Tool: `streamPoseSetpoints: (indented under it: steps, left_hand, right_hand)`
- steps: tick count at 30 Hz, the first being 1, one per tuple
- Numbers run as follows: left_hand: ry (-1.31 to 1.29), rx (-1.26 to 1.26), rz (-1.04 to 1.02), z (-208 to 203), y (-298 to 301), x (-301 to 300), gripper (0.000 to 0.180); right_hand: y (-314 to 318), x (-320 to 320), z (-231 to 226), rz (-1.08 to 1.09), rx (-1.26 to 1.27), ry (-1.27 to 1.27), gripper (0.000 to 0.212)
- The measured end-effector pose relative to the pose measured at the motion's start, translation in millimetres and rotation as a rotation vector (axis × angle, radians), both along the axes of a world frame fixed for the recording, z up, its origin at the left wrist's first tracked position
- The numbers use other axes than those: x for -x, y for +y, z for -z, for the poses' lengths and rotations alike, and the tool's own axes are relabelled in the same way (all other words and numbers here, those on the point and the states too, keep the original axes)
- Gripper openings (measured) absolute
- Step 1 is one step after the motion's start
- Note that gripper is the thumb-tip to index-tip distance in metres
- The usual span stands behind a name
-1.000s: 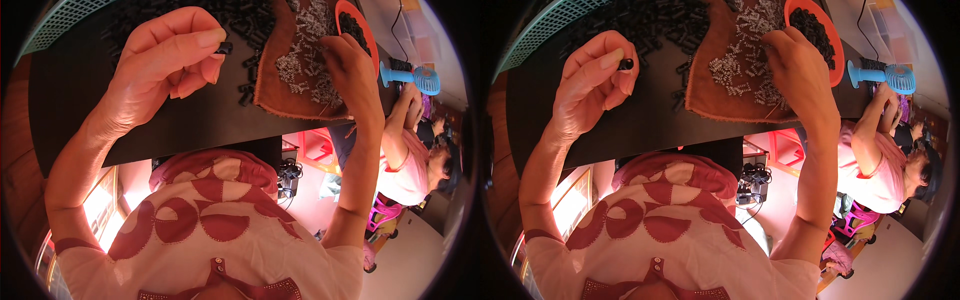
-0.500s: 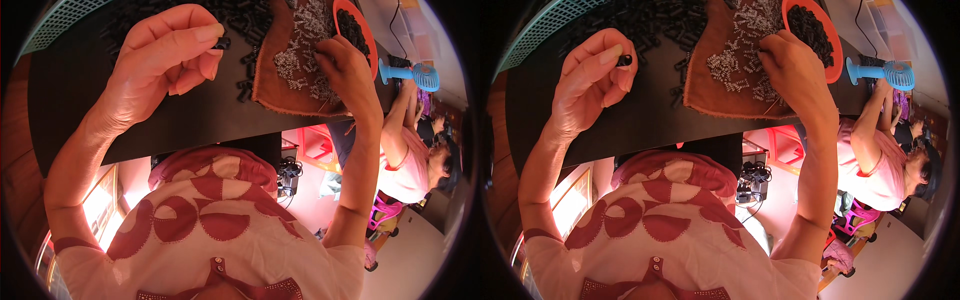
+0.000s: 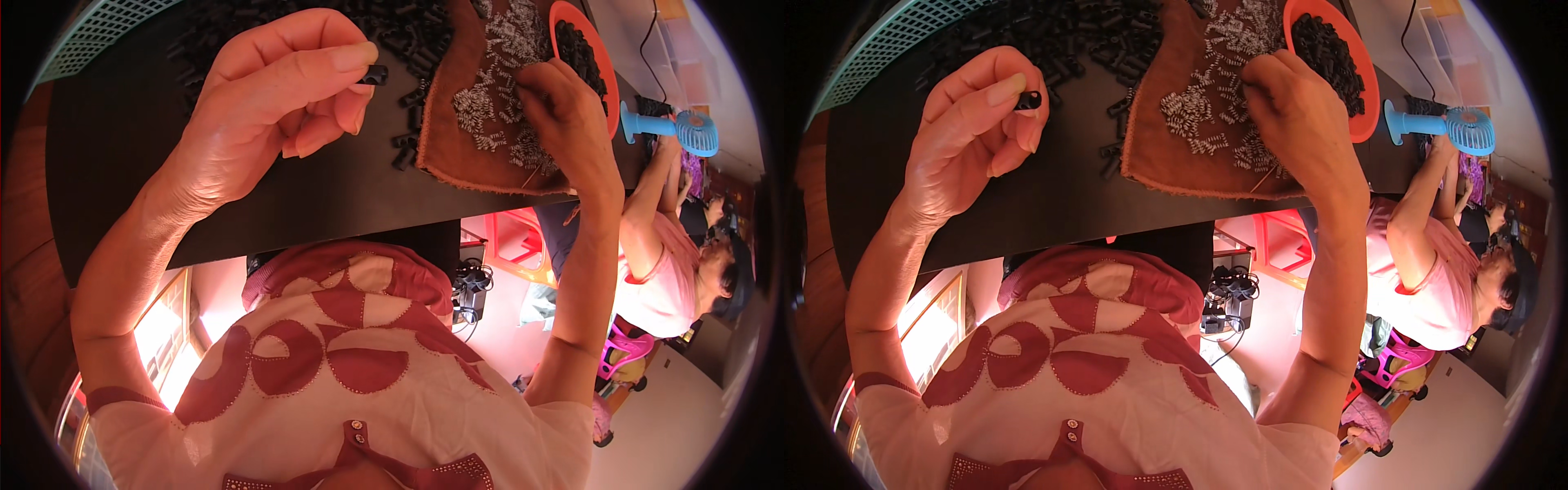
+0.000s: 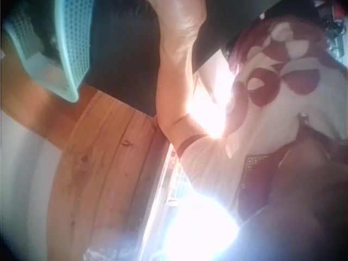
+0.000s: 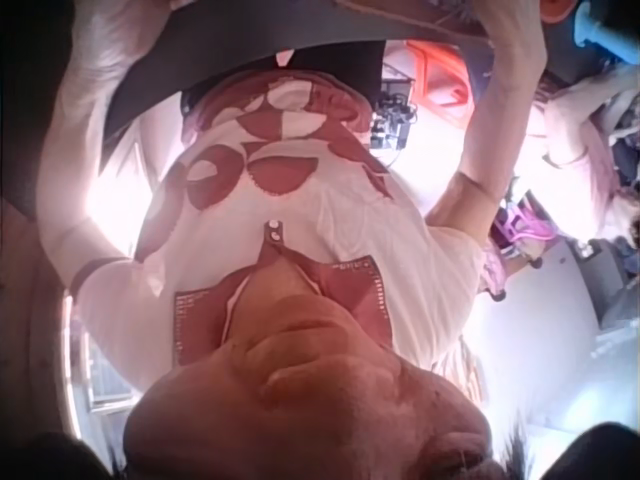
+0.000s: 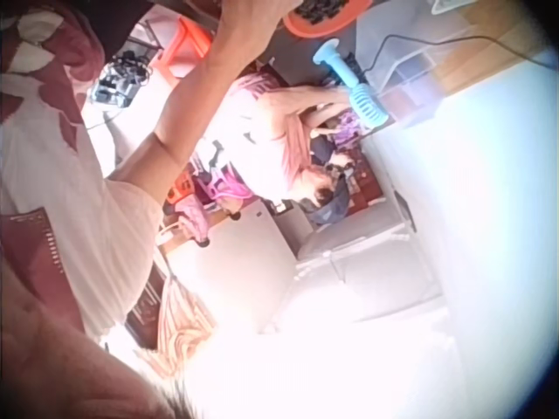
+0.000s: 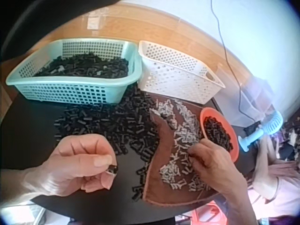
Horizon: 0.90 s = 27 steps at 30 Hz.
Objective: The person picks up small black plastic tubes and silver metal inserts from a table, fits the inserts into the tubes, and places the assembled pieces back onto the table.
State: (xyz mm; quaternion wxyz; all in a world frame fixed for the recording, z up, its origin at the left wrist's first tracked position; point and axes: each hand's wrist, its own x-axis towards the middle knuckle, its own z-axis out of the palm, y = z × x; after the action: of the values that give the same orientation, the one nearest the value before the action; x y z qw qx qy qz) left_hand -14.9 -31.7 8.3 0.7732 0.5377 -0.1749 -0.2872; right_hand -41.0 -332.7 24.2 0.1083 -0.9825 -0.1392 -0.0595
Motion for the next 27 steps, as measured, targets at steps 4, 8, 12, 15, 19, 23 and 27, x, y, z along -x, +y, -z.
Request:
streamPoseSetpoints:
  steps: [4, 8, 12, 15, 19, 23, 27]
  left_hand:
    - [-0.005, -0.006, -0.001, 0.2, 0.4, -0.3, 0.024]
    - [-0.013, 0.002, -0.004, -0.9, -0.4, -0.7, 0.024]
    - [-0.002, 0.006, -0.008, -1.1, -0.6, 0.0, 0.023]
    - [0.004, 0.017, -0.008, 0.7, -0.4, -1.1, 0.023]
    - [0.001, 0.025, -0.014, 1.3, 0.6, -0.6, 0.023]
    - [-0.001, 0.031, -0.027, 0.2, 0.1, -0.9, 0.023]
    - [0.016, 0.042, -0.016, 0.6, 0.5, -1.6, 0.022]
  right_hand:
    - [-1.7, 0.5, -1.0, 0.033, -0.039, 0.015, 0.011]
    - [-2.7, -0.7, -3.7, 0.010, -0.045, 0.026, 0.012]
    - [-3.9, -2.2, -4.3, -0.015, -0.048, 0.083, 0.014]
    - [-4.1, -2.4, -4.7, -0.021, -0.066, 0.099, 0.014]
    - [-3.4, -6.8, -8.4, -0.109, -0.013, 0.095, 0.012]
    - [-6.9, -9.5, -6.7, -0.152, -0.012, 0.092, 0.012]
    - [-4.8, -4.0, -3.5, -0.025, -0.139, 0.124, 0.011]
